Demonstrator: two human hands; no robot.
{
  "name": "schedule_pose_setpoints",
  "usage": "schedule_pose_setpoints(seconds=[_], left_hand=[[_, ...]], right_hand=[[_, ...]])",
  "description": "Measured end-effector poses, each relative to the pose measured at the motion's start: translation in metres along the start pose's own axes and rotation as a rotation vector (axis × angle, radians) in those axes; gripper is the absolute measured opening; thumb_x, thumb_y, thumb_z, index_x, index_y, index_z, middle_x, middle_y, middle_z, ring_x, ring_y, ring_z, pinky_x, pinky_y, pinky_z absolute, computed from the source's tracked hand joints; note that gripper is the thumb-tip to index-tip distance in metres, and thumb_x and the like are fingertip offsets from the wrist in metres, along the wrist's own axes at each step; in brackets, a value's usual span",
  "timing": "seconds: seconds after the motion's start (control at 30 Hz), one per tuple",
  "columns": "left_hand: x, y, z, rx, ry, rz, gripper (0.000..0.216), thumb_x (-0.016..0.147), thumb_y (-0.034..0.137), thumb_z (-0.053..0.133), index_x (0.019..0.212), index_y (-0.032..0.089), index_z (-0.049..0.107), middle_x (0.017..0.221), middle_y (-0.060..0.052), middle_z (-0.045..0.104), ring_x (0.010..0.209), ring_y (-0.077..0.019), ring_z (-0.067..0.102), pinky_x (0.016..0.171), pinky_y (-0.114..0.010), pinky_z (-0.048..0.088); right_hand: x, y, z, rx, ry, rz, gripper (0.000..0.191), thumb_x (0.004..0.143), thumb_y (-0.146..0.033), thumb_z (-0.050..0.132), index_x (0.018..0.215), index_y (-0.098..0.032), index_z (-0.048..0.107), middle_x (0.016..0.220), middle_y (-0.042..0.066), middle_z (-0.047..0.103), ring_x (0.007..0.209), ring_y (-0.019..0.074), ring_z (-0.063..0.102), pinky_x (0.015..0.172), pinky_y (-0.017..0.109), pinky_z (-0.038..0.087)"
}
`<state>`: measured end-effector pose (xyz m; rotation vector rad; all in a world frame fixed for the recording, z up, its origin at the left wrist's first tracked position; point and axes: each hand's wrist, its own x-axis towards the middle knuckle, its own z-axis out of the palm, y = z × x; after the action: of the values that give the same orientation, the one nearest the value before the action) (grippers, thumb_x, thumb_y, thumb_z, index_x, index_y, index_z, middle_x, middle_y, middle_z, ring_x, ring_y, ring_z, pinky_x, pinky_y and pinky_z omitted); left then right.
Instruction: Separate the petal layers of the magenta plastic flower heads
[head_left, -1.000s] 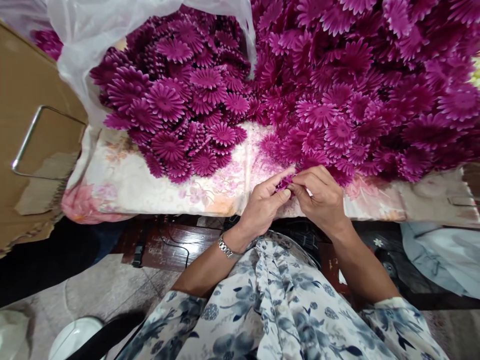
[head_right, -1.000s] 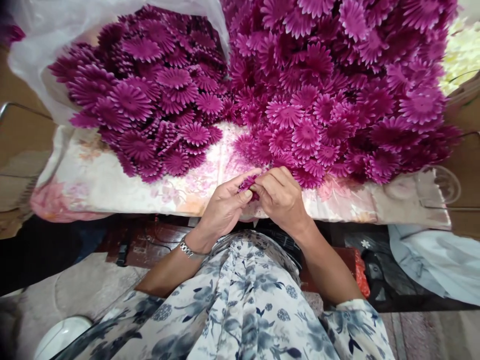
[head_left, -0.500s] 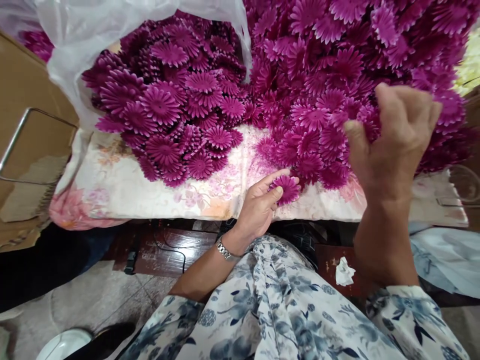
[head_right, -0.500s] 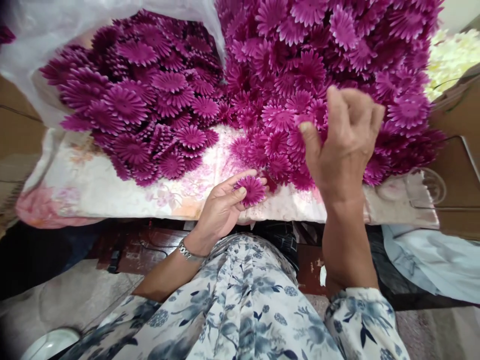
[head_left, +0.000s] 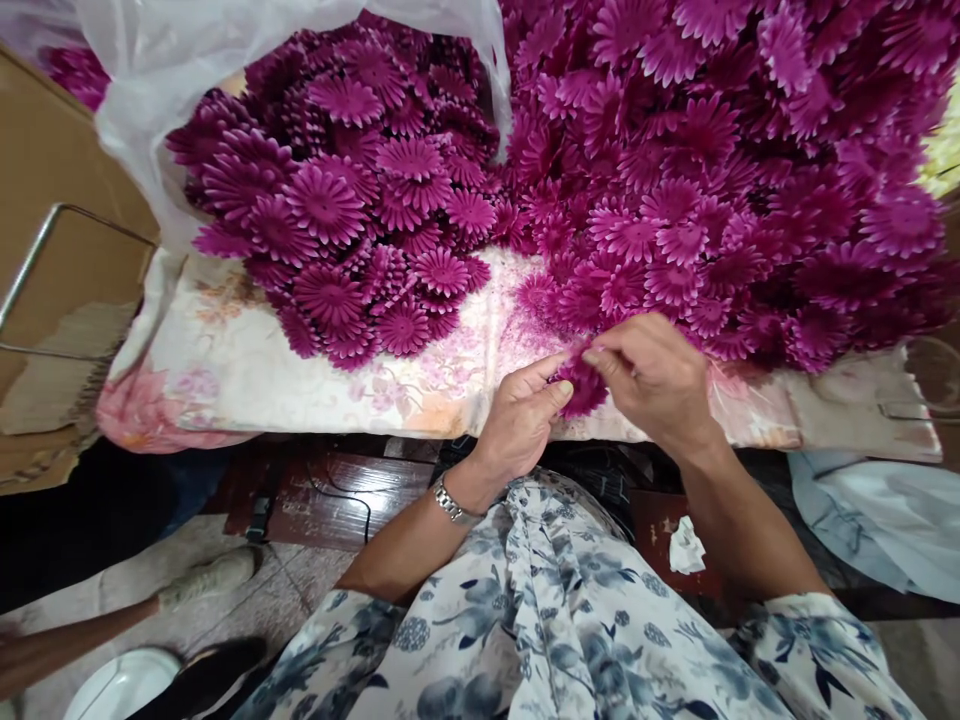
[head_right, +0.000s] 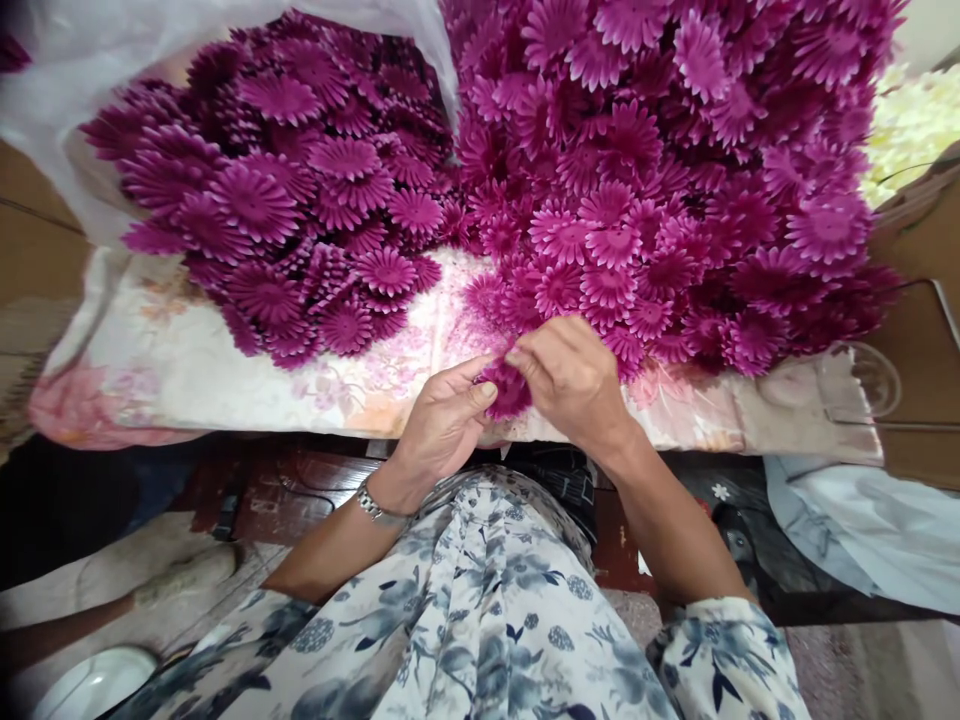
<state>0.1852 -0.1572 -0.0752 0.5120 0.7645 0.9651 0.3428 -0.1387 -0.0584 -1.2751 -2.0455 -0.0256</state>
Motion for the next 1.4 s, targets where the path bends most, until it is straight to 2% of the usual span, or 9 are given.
schedule_pose_setpoints(seconds=[0.17, 0.27, 0.37, 0.47, 0.7, 0.93, 1.07, 1.23, 1.4], left_hand=[[-0.002, 0.004, 0.0, 0.039, 0.01, -0.046, 0.039, 0.067, 0.025, 0.076, 0.105, 0.018, 0.071, 0.077, -0.003, 0.071, 0.067, -0.0116, 0.062, 0.059, -0.02, 0.045], [0.0, 0.006, 0.001, 0.005, 0.017, -0.056, 0.037, 0.069, 0.023, 0.074, 0.105, 0.016, 0.07, 0.083, -0.004, 0.072, 0.075, -0.0136, 0.065, 0.066, -0.021, 0.047], [0.002, 0.007, 0.002, -0.07, 0.0, -0.048, 0.03, 0.069, 0.017, 0.07, 0.098, 0.015, 0.072, 0.085, -0.004, 0.072, 0.078, -0.0133, 0.065, 0.07, -0.021, 0.048], [0.003, 0.007, 0.003, -0.098, -0.053, -0.052, 0.024, 0.067, 0.015, 0.071, 0.091, 0.014, 0.073, 0.086, -0.005, 0.073, 0.087, -0.016, 0.066, 0.067, -0.019, 0.047], [0.003, 0.005, 0.002, -0.066, -0.052, 0.034, 0.028, 0.066, 0.018, 0.074, 0.093, 0.014, 0.075, 0.096, -0.006, 0.073, 0.103, -0.0177, 0.062, 0.091, -0.022, 0.044], [-0.003, 0.003, 0.0, 0.006, 0.024, -0.012, 0.03, 0.066, 0.024, 0.076, 0.096, 0.018, 0.074, 0.081, -0.003, 0.074, 0.071, -0.0126, 0.064, 0.077, -0.026, 0.049], [-0.002, 0.008, 0.002, -0.045, -0.016, -0.057, 0.032, 0.071, 0.022, 0.072, 0.102, 0.017, 0.072, 0.084, -0.006, 0.074, 0.074, -0.0154, 0.067, 0.08, -0.029, 0.05], [0.003, 0.008, 0.0, -0.099, 0.03, -0.034, 0.024, 0.071, 0.014, 0.067, 0.093, 0.015, 0.073, 0.079, -0.003, 0.073, 0.069, -0.0104, 0.063, 0.069, -0.02, 0.047], [0.003, 0.006, -0.001, -0.079, -0.05, -0.066, 0.029, 0.068, 0.013, 0.069, 0.097, 0.014, 0.073, 0.081, -0.003, 0.072, 0.075, -0.0103, 0.062, 0.065, -0.017, 0.043]], right_hand=[[0.034, 0.037, -0.04, -0.501, 0.145, 0.239, 0.043, 0.094, -0.044, 0.04, 0.105, -0.009, 0.062, 0.097, 0.014, 0.063, 0.097, 0.0232, 0.055, 0.084, 0.042, 0.038], [0.034, 0.031, -0.043, -0.446, 0.082, 0.114, 0.051, 0.089, -0.046, 0.05, 0.126, -0.01, 0.051, 0.116, 0.016, 0.059, 0.11, 0.0263, 0.051, 0.091, 0.045, 0.038], [0.016, 0.005, -0.02, -0.071, -0.165, -0.141, 0.016, 0.087, -0.032, 0.057, 0.093, -0.018, 0.062, 0.085, 0.005, 0.064, 0.083, 0.0162, 0.056, 0.076, 0.032, 0.046], [0.001, -0.011, 0.004, 0.106, -0.239, -0.155, 0.014, 0.088, -0.021, 0.054, 0.074, -0.017, 0.057, 0.072, 0.004, 0.059, 0.071, 0.0141, 0.051, 0.067, 0.028, 0.046], [-0.002, -0.011, 0.01, 0.078, -0.138, -0.174, 0.015, 0.09, -0.016, 0.048, 0.076, -0.019, 0.055, 0.072, 0.003, 0.059, 0.072, 0.0142, 0.053, 0.068, 0.028, 0.046], [0.027, 0.02, -0.013, -0.306, 0.145, -0.01, 0.022, 0.091, -0.033, 0.05, 0.077, -0.017, 0.058, 0.071, 0.005, 0.06, 0.072, 0.0147, 0.052, 0.068, 0.03, 0.043], [0.05, 0.034, -0.043, -0.558, 0.171, 0.102, 0.041, 0.092, -0.041, 0.047, 0.112, -0.007, 0.059, 0.102, 0.015, 0.061, 0.098, 0.0239, 0.054, 0.084, 0.044, 0.041], [0.026, 0.003, -0.019, -0.032, -0.249, -0.2, 0.013, 0.086, -0.026, 0.059, 0.087, -0.015, 0.064, 0.083, 0.007, 0.063, 0.082, 0.0161, 0.055, 0.073, 0.03, 0.048], [0.0, -0.01, 0.011, 0.084, -0.288, -0.192, 0.017, 0.088, -0.015, 0.049, 0.074, -0.017, 0.057, 0.075, 0.005, 0.061, 0.073, 0.0151, 0.052, 0.068, 0.03, 0.047]])
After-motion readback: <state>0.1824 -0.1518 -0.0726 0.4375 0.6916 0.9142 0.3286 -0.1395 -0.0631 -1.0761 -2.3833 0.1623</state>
